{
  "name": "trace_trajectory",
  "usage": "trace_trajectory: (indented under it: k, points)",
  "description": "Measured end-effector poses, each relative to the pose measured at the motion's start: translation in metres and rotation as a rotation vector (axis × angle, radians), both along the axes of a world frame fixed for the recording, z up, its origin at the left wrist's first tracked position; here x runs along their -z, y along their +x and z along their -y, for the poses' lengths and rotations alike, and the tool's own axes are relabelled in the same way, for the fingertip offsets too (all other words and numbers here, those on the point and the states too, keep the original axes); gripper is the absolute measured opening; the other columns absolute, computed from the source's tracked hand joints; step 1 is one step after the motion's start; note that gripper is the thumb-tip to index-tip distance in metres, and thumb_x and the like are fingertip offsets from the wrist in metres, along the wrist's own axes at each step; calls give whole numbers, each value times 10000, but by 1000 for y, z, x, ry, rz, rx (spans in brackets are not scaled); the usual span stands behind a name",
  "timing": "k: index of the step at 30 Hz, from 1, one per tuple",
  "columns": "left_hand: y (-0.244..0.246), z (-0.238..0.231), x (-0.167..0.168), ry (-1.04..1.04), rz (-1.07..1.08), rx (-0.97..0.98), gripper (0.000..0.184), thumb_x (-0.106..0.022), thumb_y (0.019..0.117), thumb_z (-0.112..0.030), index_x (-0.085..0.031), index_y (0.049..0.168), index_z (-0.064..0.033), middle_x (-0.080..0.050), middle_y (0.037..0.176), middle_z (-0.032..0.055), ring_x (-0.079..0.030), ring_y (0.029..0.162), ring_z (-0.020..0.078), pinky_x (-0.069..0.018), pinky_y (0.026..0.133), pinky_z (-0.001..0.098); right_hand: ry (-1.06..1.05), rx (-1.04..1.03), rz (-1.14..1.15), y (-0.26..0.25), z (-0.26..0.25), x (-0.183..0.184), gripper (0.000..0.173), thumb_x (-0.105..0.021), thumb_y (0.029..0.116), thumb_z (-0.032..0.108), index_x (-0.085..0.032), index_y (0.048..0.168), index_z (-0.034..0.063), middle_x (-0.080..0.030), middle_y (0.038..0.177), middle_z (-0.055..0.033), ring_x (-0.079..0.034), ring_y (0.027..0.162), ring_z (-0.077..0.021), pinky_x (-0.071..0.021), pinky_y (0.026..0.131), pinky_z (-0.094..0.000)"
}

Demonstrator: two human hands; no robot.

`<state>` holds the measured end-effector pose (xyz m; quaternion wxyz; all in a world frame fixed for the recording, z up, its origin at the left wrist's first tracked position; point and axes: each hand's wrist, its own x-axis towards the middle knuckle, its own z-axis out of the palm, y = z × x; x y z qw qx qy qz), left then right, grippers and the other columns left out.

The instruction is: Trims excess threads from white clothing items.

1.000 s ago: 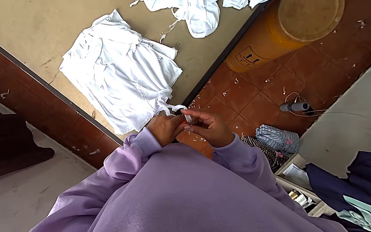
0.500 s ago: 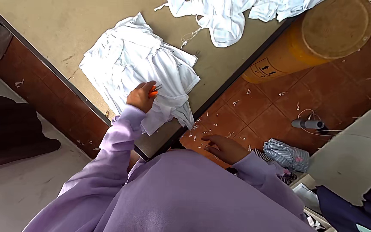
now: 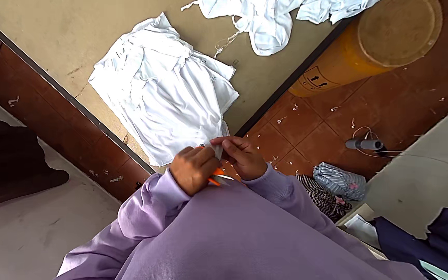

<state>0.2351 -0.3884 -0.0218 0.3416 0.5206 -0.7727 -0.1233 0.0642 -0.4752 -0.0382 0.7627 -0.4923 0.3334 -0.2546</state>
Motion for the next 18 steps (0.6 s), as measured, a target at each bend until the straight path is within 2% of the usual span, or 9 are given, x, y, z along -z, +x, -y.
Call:
trace_trajectory:
  k: [2, 4, 6, 8, 12, 18]
  points:
    - [-4, -10, 5, 80, -61, 29, 122, -681, 859, -127, -724, 852, -13, -717, 868, 143, -718, 770, 273, -578, 617, 412, -123, 22, -11, -1, 2, -1, 189, -593, 961, -3, -732, 1082, 42, -751, 953, 53, -691, 819, -9, -595, 772, -215]
    - [-3, -16, 7, 262, -148, 12, 221, -728, 803, -136, -722, 956, 23, -709, 883, 159, -720, 804, 297, -603, 676, 457, -192, -1, 2, -5, 6, -2, 267, -633, 899, -60, -705, 1151, -9, -751, 1031, 13, -702, 856, -25, -602, 807, -223]
    - [4, -20, 5, 421, -204, -42, 371, -762, 857, -233, -695, 1090, 47, -718, 962, 185, -715, 876, 318, -600, 779, 490, -203, -39, 0, -9, 9, -6, 376, -625, 884, -95, -650, 1257, -57, -740, 1143, -34, -715, 883, -37, -609, 828, -226]
    - [11, -21, 5, 449, -199, -90, 435, -697, 914, -336, -679, 1112, 51, -715, 975, 186, -709, 898, 321, -587, 812, 486, -206, -80, -11, -14, 12, -11, 467, -622, 872, -118, -592, 1336, -83, -710, 1250, -71, -719, 868, -39, -613, 815, -223]
    - [21, -16, -2, 489, -153, -85, 427, -578, 1008, -344, -700, 1086, 58, -714, 918, 183, -711, 848, 315, -588, 784, 486, -232, -141, -52, -20, 14, -15, 544, -661, 847, -101, -563, 1381, -69, -707, 1250, -80, -711, 791, -37, -614, 749, -212]
    - [20, 1, -10, 517, -133, 21, 456, -437, 1074, -340, -714, 1093, 22, -720, 877, 153, -718, 773, 289, -585, 693, 496, -314, -188, -120, -19, 13, -21, 547, -673, 839, -84, -582, 1378, -52, -683, 1236, -95, -689, 777, -22, -602, 725, -182]
